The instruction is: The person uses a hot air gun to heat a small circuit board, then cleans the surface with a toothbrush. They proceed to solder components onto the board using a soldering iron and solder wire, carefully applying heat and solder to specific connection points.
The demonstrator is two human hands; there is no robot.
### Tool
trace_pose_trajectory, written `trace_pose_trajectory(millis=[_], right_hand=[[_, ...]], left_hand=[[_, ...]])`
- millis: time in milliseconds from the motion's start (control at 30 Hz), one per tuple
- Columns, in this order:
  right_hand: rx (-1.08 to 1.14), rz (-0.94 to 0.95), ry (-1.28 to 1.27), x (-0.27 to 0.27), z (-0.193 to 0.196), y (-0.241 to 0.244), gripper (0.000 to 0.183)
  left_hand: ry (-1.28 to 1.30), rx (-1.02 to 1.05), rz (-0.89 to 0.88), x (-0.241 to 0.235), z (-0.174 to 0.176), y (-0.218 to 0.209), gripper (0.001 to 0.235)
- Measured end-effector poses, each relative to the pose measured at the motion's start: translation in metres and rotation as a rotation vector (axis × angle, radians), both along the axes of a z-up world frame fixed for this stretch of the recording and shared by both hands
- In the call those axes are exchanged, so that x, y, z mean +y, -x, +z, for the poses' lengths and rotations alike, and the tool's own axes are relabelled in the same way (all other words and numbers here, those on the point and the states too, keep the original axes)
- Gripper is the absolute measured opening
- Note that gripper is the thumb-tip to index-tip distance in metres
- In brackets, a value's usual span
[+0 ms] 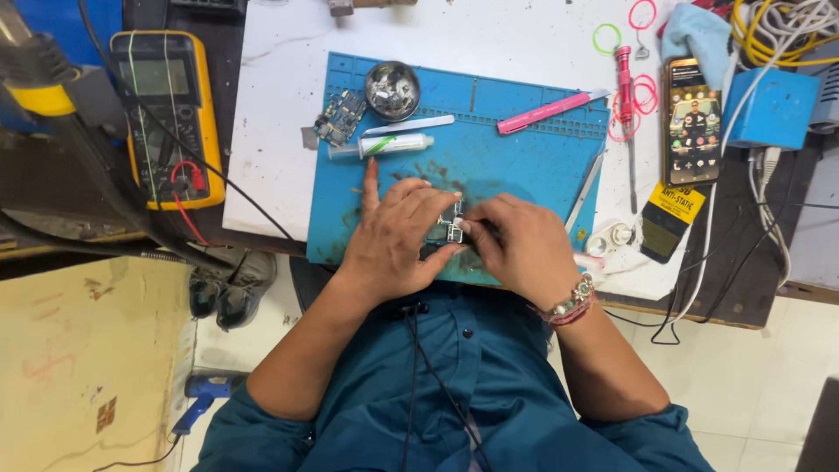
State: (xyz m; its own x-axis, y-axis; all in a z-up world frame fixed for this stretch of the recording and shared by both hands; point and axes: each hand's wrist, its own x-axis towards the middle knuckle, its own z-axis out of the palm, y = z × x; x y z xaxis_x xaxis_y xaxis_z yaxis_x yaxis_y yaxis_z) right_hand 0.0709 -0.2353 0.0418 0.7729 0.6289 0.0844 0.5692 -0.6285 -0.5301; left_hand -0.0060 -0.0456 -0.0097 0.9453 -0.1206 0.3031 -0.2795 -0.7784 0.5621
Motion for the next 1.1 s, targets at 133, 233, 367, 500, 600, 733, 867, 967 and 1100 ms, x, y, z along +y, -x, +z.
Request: trace_pose_trajectory(millis=[133, 233, 367, 500, 600, 733, 867, 967, 1100], right_hand=[[-0.103, -0.035, -0.010, 0.000, 0.003, 0.006, 0.012], [0.110, 0.021, 0.044, 0.002, 0.001, -0.003, 0.014], [-0.054, 0.002, 0.027, 0.001, 0.001, 0.006, 0.011], [-0.038, -0.038, 0.017, -0.003, -0.001, -0.001, 0.009], [0.010, 0.014, -0.020, -0.003, -0.004, -0.002, 0.010], [-0.067, -0.077, 0.042, -0.005, -0.002, 0.001, 0.010], [-0.023, 0.004, 0.013, 0.000, -0.004, -0.004, 0.011], [-0.024, -0.015, 0.031, -0.003, -0.003, 0.000, 0.011], [-0.034, -0.023, 0.046, -0.001, -0.004, -0.002, 0.011]], left_hand=[[0.006, 0.003, 0.018, 0.001, -0.002, 0.002, 0.066], [0.025, 0.001, 0.002, 0.000, -0.001, 0.002, 0.066], [0.004, 0.027, 0.014, 0.001, -0.002, 0.001, 0.064], [0.023, 0.000, 0.017, -0.001, -0.003, 0.003, 0.063], [0.026, 0.007, 0.011, -0.001, -0.006, 0.002, 0.061], [0.030, -0.003, 0.013, 0.000, -0.007, 0.002, 0.059], [0.034, -0.017, 0.010, 0.000, -0.005, 0.001, 0.059], [0.010, -0.005, 0.015, 0.000, -0.006, 0.001, 0.058], [0.033, -0.009, 0.019, 0.000, -0.006, 0.002, 0.057]])
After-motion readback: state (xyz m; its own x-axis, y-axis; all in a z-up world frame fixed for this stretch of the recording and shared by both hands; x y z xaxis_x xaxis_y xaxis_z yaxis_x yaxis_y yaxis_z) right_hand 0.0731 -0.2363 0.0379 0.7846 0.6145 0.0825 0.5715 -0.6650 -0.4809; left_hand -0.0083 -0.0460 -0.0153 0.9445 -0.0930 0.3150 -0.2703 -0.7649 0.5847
